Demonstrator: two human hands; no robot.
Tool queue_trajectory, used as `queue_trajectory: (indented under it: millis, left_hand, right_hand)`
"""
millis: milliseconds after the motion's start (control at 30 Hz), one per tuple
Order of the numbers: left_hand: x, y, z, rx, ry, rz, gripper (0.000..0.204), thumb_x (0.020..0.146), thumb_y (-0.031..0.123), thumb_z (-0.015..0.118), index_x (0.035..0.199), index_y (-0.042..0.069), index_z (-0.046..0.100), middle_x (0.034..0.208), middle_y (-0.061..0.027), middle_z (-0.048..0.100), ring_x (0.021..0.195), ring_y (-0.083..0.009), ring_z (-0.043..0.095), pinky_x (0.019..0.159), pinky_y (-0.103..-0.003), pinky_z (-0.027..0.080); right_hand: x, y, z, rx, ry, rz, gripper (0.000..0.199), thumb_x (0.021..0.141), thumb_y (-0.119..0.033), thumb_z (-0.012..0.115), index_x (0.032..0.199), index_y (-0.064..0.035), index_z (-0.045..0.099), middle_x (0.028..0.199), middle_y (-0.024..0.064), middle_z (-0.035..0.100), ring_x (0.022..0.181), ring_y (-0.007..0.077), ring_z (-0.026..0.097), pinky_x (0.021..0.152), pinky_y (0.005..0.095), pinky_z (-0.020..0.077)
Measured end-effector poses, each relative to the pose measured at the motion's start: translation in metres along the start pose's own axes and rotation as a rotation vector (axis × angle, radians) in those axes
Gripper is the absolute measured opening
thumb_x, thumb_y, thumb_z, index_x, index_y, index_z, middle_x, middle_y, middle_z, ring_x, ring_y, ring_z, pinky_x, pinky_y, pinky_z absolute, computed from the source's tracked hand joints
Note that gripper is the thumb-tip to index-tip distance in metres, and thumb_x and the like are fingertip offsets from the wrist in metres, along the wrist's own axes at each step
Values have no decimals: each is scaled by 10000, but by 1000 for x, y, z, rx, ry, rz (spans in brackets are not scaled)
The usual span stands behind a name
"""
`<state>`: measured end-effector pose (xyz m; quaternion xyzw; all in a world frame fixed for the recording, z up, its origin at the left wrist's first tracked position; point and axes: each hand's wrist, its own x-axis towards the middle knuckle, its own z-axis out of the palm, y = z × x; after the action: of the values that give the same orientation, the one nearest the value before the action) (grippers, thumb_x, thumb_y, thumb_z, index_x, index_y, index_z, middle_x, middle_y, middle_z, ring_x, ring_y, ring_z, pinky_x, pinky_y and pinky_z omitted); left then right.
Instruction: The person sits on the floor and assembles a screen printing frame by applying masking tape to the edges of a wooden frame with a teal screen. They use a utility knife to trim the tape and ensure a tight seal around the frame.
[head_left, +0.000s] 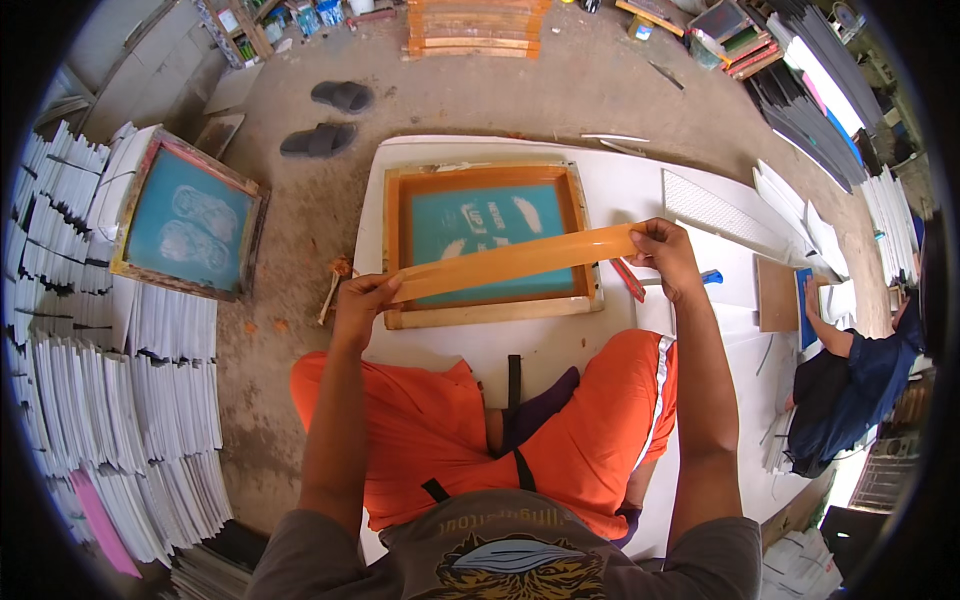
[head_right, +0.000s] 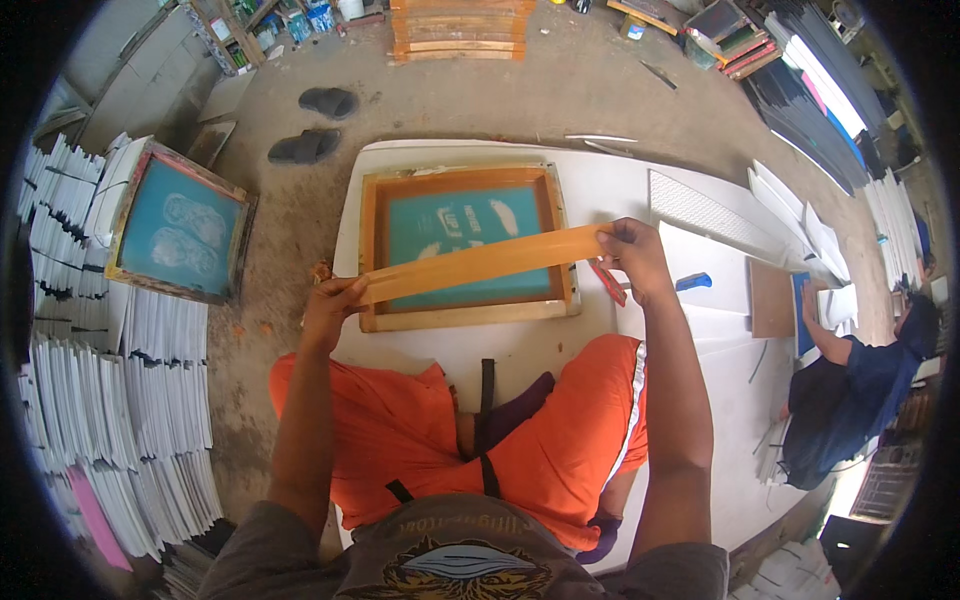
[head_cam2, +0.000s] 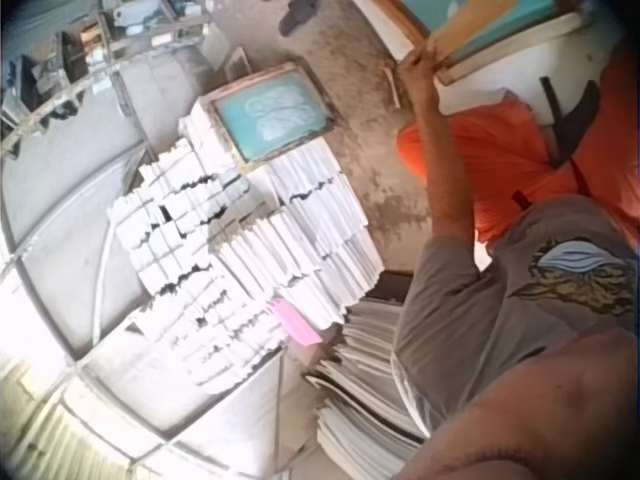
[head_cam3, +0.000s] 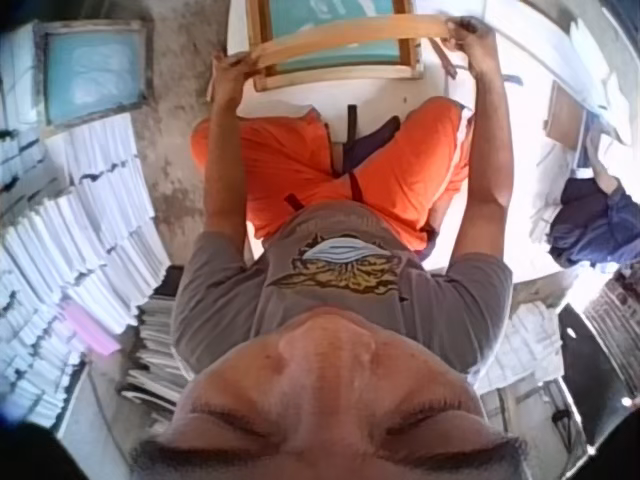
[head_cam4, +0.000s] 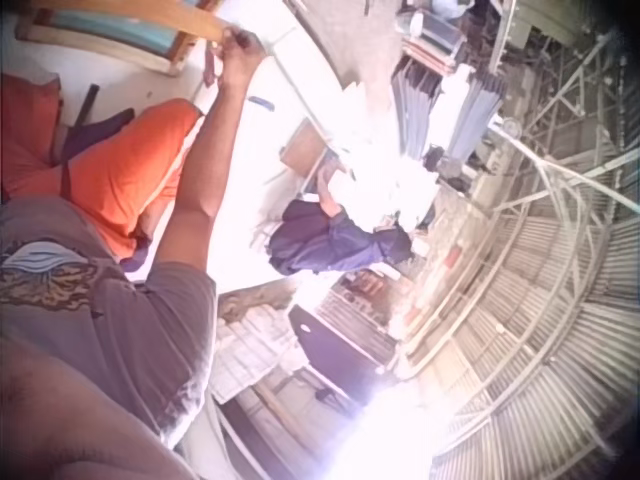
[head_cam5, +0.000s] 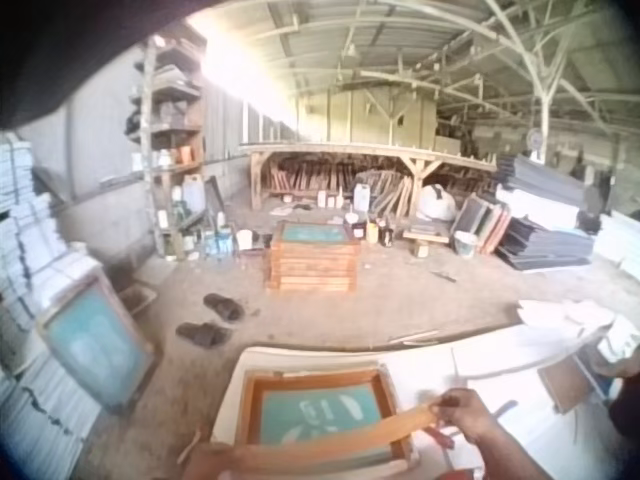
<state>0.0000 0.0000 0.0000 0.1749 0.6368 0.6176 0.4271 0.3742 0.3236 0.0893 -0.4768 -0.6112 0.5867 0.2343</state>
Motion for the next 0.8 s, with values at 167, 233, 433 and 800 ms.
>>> queue_trajectory:
  millis: [167,233,433,800]
  left_hand:
    - [17,-11,-3,-4,68,-34,284,948,192,803,1117,-35,782,955,-76,772,774,-127,708,737,-278,597]
    - [25,-18,-2,-6,67,-46,285,939,187,813,1106,-42,783,941,-76,772,772,-121,701,723,-270,583]
    - [36,-28,-3,185,109,-23,241,911,174,841,1012,-40,796,795,-38,730,692,-88,639,666,-242,524]
    - [45,-26,-16,331,86,-141,245,914,177,831,1049,-25,798,838,-31,740,762,-84,630,762,-252,509]
  right_hand:
    - [15,23,16,23,-30,-10,210,938,-19,687,1129,62,658,939,86,676,733,121,633,681,277,575]
    - [21,36,16,20,-47,-4,208,948,-36,657,1150,11,669,907,29,666,768,89,608,725,264,542]
    - [39,86,25,25,8,-27,320,948,1,673,1239,-46,549,953,88,666,806,139,646,676,271,561]
    - [51,138,25,-28,-49,-111,83,962,39,670,1010,-28,660,949,34,673,799,93,632,698,265,564]
